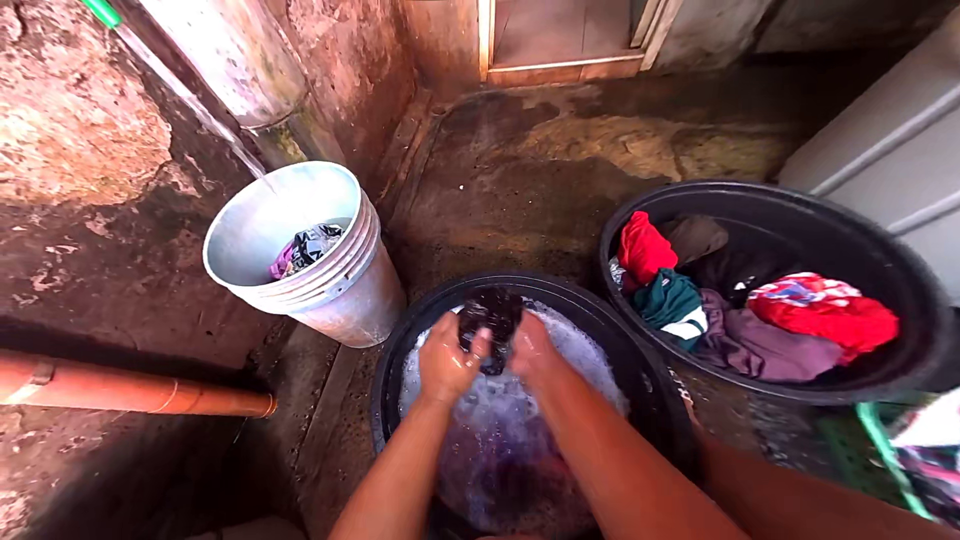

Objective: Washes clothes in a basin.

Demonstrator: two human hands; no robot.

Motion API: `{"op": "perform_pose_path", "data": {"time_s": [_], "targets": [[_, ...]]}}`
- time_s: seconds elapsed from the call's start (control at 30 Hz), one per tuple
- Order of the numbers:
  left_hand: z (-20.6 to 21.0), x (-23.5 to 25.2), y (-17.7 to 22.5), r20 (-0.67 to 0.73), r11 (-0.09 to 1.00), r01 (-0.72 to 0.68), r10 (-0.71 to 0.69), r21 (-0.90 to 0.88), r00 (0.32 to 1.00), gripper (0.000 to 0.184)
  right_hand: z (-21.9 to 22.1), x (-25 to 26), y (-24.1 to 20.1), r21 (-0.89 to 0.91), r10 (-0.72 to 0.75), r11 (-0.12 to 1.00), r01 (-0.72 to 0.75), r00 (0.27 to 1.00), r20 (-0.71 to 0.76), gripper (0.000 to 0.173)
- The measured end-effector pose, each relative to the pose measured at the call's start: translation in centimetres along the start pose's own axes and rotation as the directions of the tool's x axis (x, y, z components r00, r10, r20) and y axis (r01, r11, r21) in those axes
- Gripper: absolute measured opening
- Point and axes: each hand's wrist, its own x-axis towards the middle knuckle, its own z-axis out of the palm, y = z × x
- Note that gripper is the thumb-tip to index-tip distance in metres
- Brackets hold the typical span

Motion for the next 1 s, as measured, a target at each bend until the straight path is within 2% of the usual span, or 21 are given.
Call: {"op": "perform_pose_path", "data": {"time_s": [0.03,0.1,0.17,0.2,0.27,0.33,0.4,0.47,0.5,0.57,0.63,0.67,0.7,0.73,0.8,0.83,0.87,0.9,0.97,1.0], "targets": [[-0.6,0.9,-1.4,0.08,0.988,0.142,-0.146,0.06,0.986,0.061,-0.8,1.1,-1.3,-0.106,-0.033,0.994,0.03,0.999,-0.024,0.043],[-0.8,1.9,-5.5,0.124,0.942,0.302,-0.32,0.145,0.939,0.06,-2.9,3.1,-3.8,-0.26,-0.135,0.961,0.098,0.983,-0.128,0.054],[0.1,1.9,-8.8,0.127,0.902,0.393,-0.417,0.182,0.9,0.062,-5.0,4.6,-5.2,-0.452,-0.298,0.871,0.192,0.938,-0.175,0.045],[0.9,1.8,-9.5,0.144,0.88,0.412,-0.451,0.235,0.881,0.06,-6.0,5.4,-4.9,-0.581,-0.373,0.782,0.224,0.916,-0.149,0.038],[3.5,0.9,-10.1,0.209,0.854,0.362,-0.458,0.374,0.864,0.051,-8.3,7.0,-2.7,-0.832,-0.422,0.509,0.22,0.907,-0.019,0.034],[6.4,-0.7,-10.6,0.375,0.851,0.279,-0.46,0.446,0.805,0.057,-10.5,8.1,1.0,-0.946,-0.284,0.259,0.195,0.952,0.119,0.034],[8.8,-3.0,-10.6,0.536,0.855,0.201,-0.465,0.478,0.704,0.074,-12.3,8.0,4.8,-0.983,0.028,0.083,0.166,0.985,0.169,0.044],[10.3,-5.5,-10.6,0.586,0.848,0.174,-0.479,0.5,0.654,0.086,-13.2,6.7,7.7,-0.98,0.291,-0.142,0.142,0.952,0.096,0.052],[10.6,-6.6,-10.7,0.605,0.836,0.168,-0.503,0.523,0.618,0.09,-13.3,5.7,9.0,-0.965,0.364,-0.229,0.129,0.93,0.038,0.053],[10.2,-8.2,-11.0,0.663,0.818,0.186,-0.555,0.544,0.502,0.087,-12.9,3.9,10.7,-0.938,0.453,-0.324,0.119,0.89,-0.043,0.051],[9.0,-9.0,-11.2,0.696,0.803,0.28,-0.596,0.526,0.4,0.061,-11.1,3.1,10.6,-0.92,0.528,-0.362,0.147,0.846,-0.072,0.051],[8.9,-8.8,-11.4,0.716,0.79,0.302,-0.612,0.534,0.335,0.053,-9.8,3.2,9.7,-0.921,0.561,-0.341,0.188,0.827,-0.039,0.05],[9.2,-8.2,-11.6,0.732,0.793,0.323,-0.604,0.516,0.315,0.053,-8.2,3.4,8.3,-0.938,0.563,-0.267,0.222,0.826,0.035,0.05],[9.6,-7.5,-11.7,0.73,0.817,0.343,-0.572,0.465,0.373,0.053,-6.7,3.5,6.6,-0.961,0.527,-0.129,0.243,0.838,0.141,0.05],[9.1,-6.7,-10.9,0.627,0.815,0.479,-0.565,0.326,0.536,0.047,-3.2,2.9,2.7,-0.93,0.363,0.233,0.285,0.861,0.355,0.042],[9.1,-6.7,-11.2,0.519,0.809,0.56,-0.561,0.178,0.645,0.048,-1.6,1.9,0.6,-0.867,0.252,0.391,0.31,0.869,0.425,0.036],[9.6,-6.6,-11.9,0.378,0.804,0.591,-0.53,-0.06,0.759,0.052,-0.4,0.7,-1.5,-0.777,0.128,0.53,0.341,0.873,0.47,0.031],[9.9,-5.9,-12.0,0.245,0.769,0.558,-0.502,-0.313,0.829,0.053,0.3,-0.5,-3.3,-0.651,0.006,0.67,0.357,0.874,0.485,0.026],[8.5,-3.2,-9.2,0.114,0.604,0.445,-0.506,-0.661,0.855,0.041,0.7,-1.4,-5.6,-0.258,-0.159,0.924,0.281,0.899,0.408,0.023],[7.1,-1.6,-7.1,0.077,0.527,0.391,-0.521,-0.755,0.85,0.033,0.4,-1.1,-6.2,-0.052,-0.182,0.976,0.211,0.925,0.334,0.024]]}}
